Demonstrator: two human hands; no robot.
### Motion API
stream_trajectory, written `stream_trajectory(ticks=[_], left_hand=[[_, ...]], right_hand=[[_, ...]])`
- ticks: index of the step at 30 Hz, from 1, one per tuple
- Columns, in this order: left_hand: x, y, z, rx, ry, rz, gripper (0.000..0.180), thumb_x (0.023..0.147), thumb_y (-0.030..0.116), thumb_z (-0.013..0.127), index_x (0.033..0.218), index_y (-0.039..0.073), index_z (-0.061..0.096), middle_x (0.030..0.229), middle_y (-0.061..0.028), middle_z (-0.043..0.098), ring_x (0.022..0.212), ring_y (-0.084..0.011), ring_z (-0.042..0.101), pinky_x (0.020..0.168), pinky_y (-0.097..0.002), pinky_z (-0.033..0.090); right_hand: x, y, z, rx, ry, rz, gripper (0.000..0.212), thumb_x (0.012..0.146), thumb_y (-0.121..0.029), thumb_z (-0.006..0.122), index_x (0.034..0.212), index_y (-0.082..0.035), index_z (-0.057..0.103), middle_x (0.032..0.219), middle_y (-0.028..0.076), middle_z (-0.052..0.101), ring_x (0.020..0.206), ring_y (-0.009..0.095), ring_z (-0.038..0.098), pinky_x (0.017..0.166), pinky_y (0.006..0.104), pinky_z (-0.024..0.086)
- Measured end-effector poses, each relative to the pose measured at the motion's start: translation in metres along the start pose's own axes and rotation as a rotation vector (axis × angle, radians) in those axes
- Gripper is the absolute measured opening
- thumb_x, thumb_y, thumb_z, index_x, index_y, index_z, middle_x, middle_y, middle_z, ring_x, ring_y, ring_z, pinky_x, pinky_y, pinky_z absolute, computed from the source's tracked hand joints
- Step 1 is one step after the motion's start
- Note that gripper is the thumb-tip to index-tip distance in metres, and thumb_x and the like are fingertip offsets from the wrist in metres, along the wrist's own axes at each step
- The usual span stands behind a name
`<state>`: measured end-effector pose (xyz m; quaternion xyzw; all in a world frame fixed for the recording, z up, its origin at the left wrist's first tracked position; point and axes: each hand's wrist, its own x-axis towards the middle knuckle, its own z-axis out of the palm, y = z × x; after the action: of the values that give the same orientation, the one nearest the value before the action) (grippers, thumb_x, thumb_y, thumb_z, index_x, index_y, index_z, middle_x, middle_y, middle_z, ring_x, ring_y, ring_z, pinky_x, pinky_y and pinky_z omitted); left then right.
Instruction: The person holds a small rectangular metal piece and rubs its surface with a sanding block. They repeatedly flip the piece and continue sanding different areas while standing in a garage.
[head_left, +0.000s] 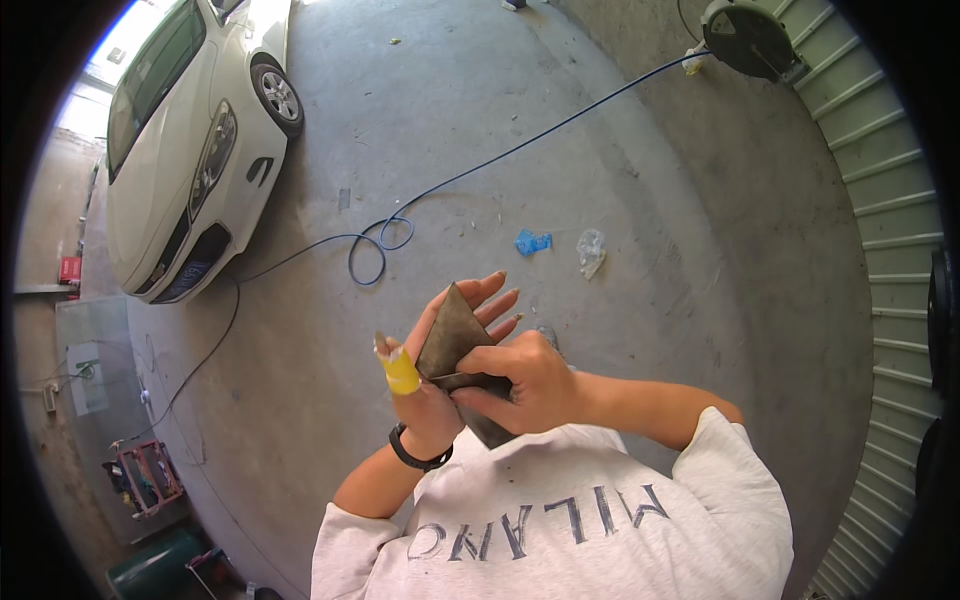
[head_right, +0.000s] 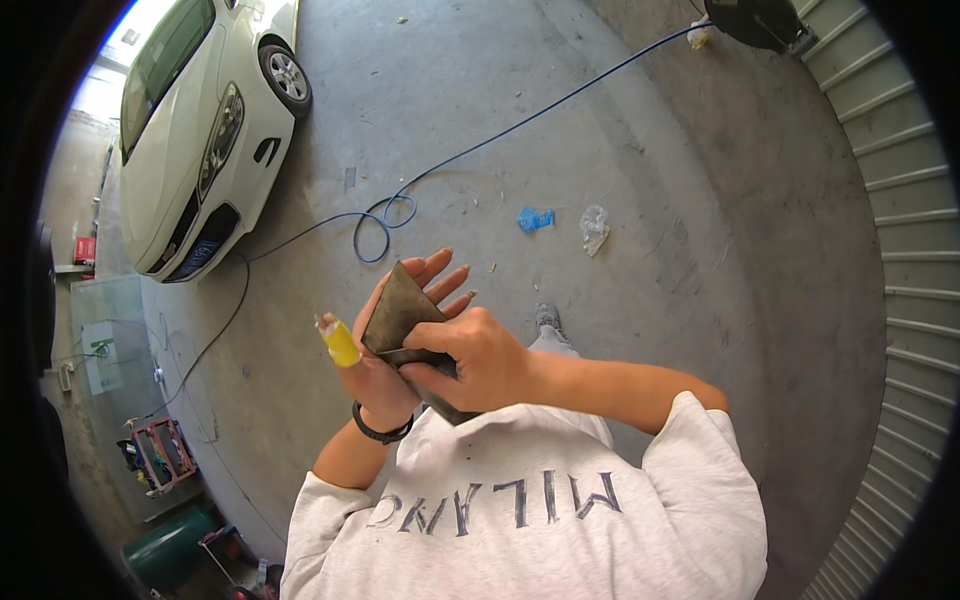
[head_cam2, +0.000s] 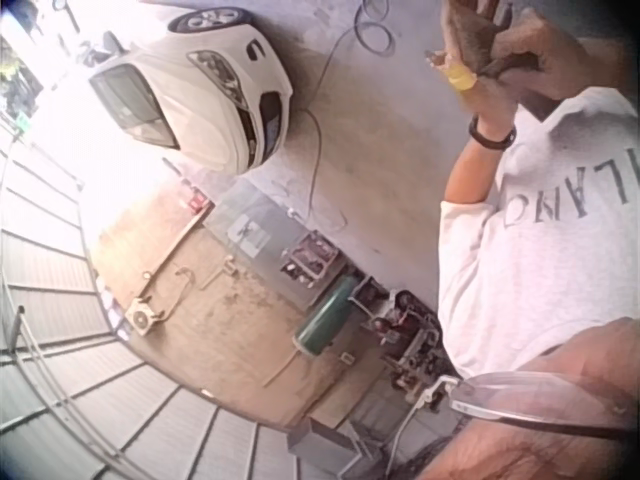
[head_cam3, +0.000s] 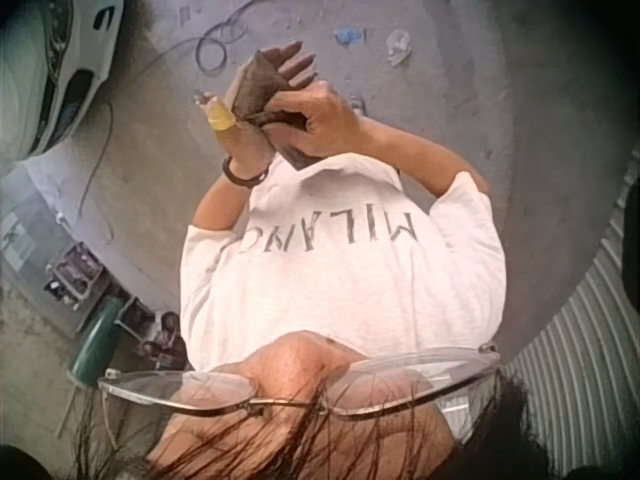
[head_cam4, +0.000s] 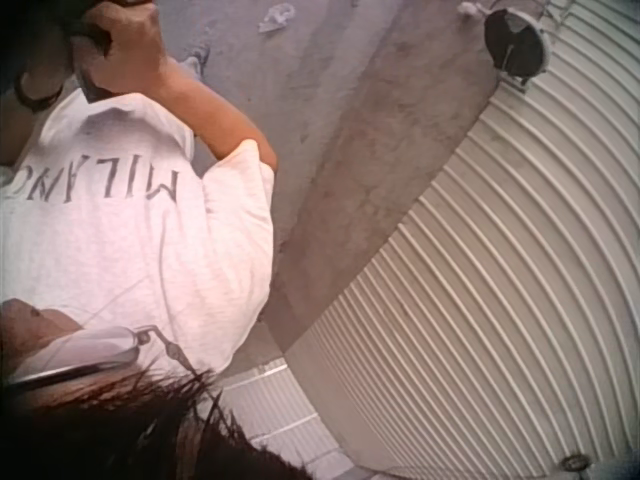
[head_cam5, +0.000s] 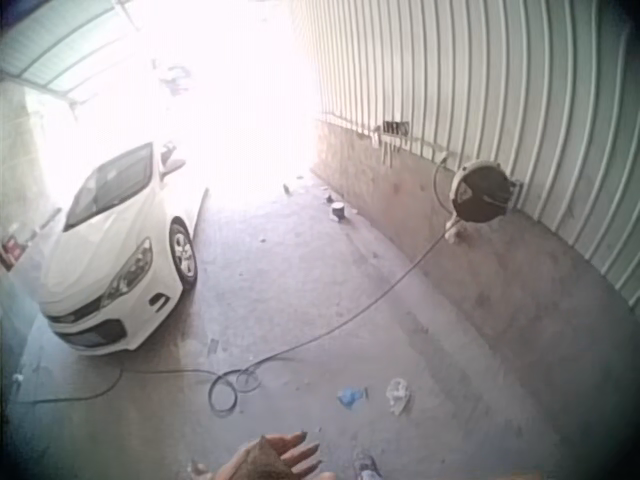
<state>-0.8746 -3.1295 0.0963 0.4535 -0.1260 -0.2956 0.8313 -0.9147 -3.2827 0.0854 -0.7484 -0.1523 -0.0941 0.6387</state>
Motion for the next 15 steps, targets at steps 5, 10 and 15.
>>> stream_trajectory(ticks=[5, 10, 15], left_hand=[[0.001, -0.003, 0.001, 0.036, 0.04, 0.075, 0.078, 0.099, 0.06, 0.032, 0.147, -0.001, 0.039, 0.154, -0.026, 0.04, 0.141, -0.0439, 0.041, 0.115, -0.0542, 0.037], [0.007, 0.004, -0.016, 0.001, 0.191, 0.016, 0.06, 0.095, 0.022, 0.051, 0.15, 0.0, 0.04, 0.151, -0.019, 0.044, 0.137, -0.0364, 0.047, 0.114, -0.047, 0.04], [0.005, 0.021, -0.059, -0.021, 0.25, -0.032, 0.063, 0.093, -0.002, 0.06, 0.152, 0.001, 0.038, 0.136, -0.0083, 0.056, 0.122, -0.0202, 0.059, 0.105, -0.0372, 0.047]], right_hand=[[-0.005, 0.006, 0.007, 0.103, 0.113, 0.185, 0.016, 0.077, -0.009, 0.079, 0.087, -0.004, 0.069, 0.073, 0.016, 0.068, 0.062, 0.034, 0.067, 0.06, 0.0375, 0.054], [-0.009, 0.013, -0.002, 0.22, 0.212, 0.305, 0.015, 0.087, -0.006, 0.072, 0.101, -0.004, 0.072, 0.084, 0.007, 0.072, 0.076, 0.013, 0.068, 0.069, 0.0316, 0.054], [-0.018, 0.035, -0.036, 0.492, 0.441, 0.531, 0.034, 0.091, -0.005, 0.068, 0.124, -0.005, 0.062, 0.1, 0.003, 0.07, 0.092, 0.01, 0.063, 0.083, 0.0272, 0.052]])
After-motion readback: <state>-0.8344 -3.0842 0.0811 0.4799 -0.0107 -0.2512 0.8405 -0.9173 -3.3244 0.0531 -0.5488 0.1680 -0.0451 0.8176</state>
